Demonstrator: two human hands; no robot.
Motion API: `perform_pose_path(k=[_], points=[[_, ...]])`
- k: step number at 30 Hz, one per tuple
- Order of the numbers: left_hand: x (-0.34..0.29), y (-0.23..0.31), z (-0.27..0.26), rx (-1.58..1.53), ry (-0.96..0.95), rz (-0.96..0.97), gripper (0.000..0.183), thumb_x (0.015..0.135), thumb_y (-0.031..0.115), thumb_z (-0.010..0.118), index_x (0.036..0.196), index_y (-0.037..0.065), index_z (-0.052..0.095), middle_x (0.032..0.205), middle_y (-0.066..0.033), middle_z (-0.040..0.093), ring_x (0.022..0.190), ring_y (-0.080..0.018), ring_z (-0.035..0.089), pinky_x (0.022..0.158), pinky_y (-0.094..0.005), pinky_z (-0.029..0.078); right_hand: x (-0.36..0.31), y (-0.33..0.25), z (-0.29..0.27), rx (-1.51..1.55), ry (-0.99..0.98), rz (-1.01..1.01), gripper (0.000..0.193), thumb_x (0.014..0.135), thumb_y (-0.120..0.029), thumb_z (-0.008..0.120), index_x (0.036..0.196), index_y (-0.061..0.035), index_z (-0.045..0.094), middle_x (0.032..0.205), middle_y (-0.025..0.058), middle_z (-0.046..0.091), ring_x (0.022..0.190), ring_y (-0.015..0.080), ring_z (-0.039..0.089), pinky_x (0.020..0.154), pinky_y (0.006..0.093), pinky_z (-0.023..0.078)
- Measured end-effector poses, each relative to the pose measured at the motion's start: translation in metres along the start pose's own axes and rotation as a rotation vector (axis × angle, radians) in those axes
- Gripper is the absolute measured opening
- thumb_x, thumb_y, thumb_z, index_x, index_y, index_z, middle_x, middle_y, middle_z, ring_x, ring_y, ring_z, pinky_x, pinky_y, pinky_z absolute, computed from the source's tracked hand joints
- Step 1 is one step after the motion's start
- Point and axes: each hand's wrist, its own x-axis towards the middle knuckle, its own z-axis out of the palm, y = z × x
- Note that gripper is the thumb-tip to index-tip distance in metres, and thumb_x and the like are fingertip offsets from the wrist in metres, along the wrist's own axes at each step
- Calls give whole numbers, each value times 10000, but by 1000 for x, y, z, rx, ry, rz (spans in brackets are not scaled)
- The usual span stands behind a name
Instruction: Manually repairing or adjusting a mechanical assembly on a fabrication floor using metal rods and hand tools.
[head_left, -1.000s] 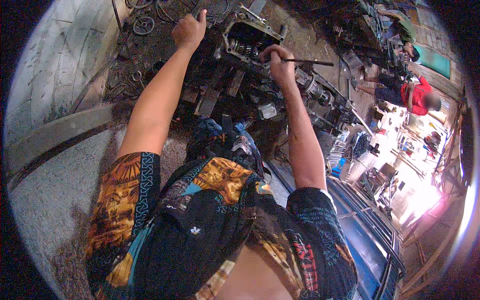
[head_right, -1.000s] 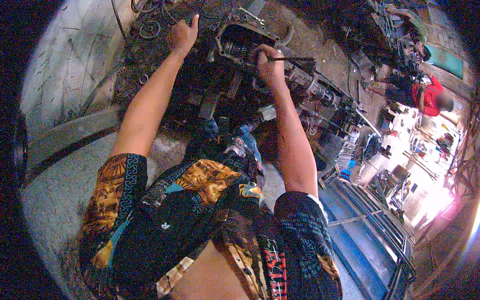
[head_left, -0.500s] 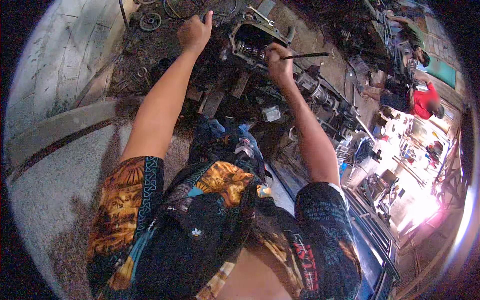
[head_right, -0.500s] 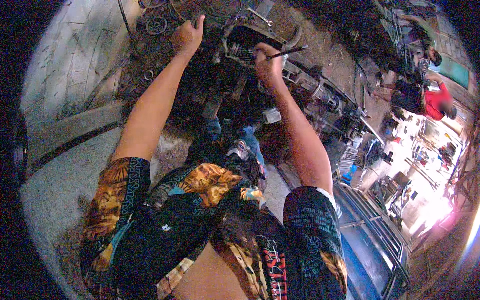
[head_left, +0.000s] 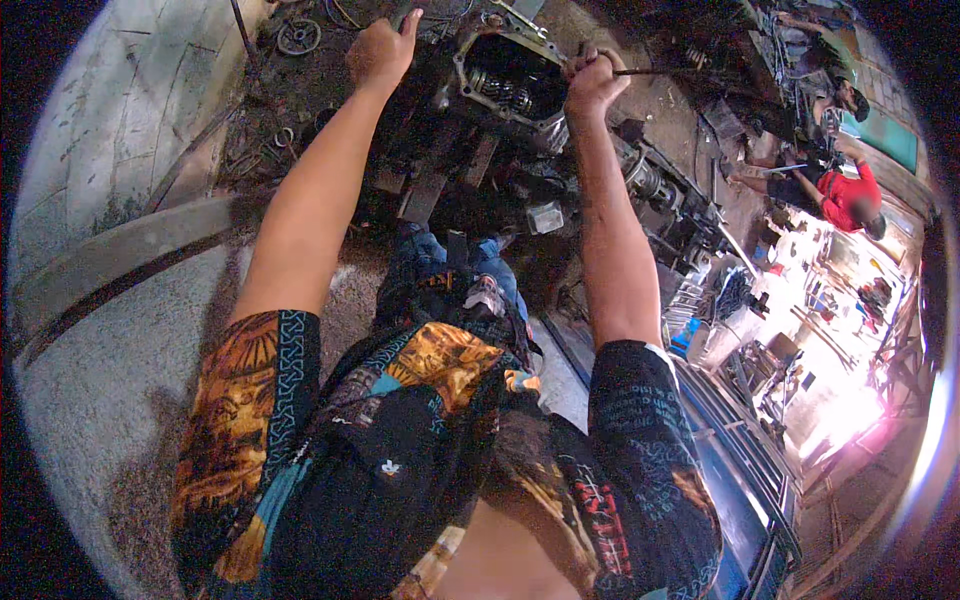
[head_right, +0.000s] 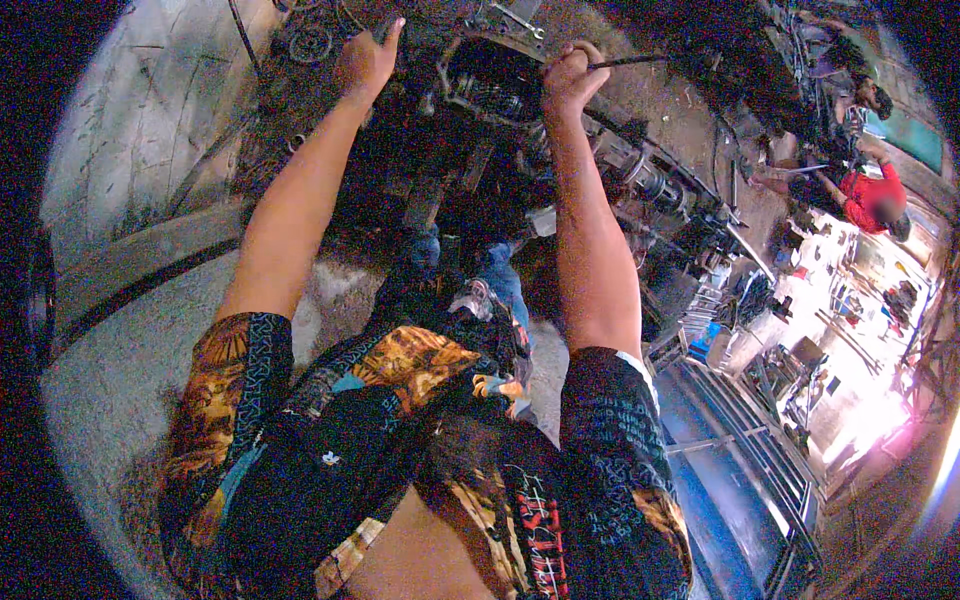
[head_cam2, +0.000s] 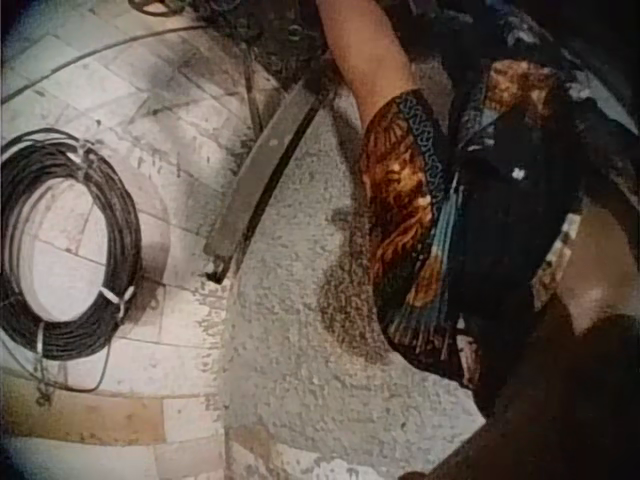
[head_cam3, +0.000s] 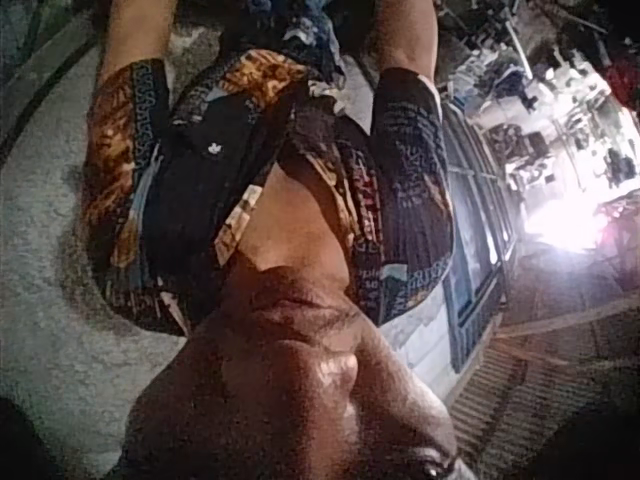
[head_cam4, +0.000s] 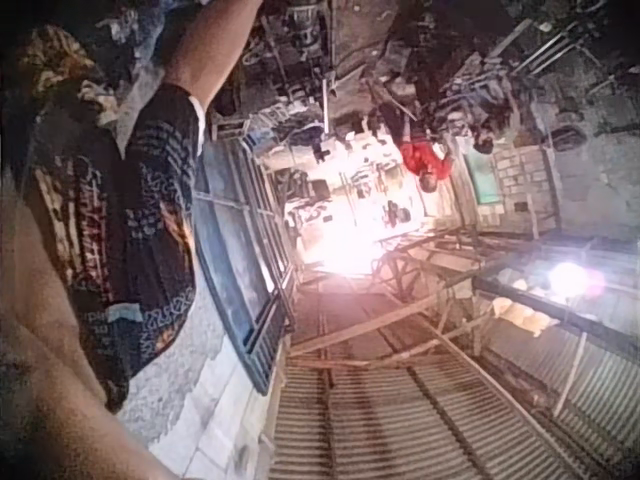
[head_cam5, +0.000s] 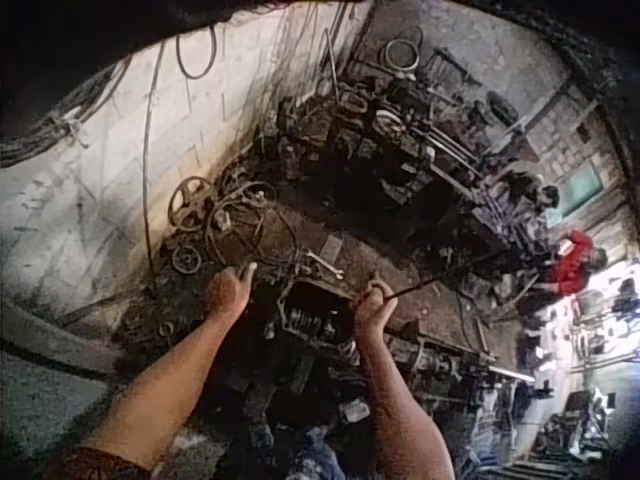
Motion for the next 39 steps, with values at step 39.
perform_pose_path(k=[39], points=[[-105,-56,-15,-197,334,439,618,973,418,515,1342,-70,421,1393,-285,388,1293,-406,392,1006,-511,367,-52,-119,30,-442,-4,-170,125,856,-55,485,837,-26,605,707,26,550,623,111,507,556,271,428]])
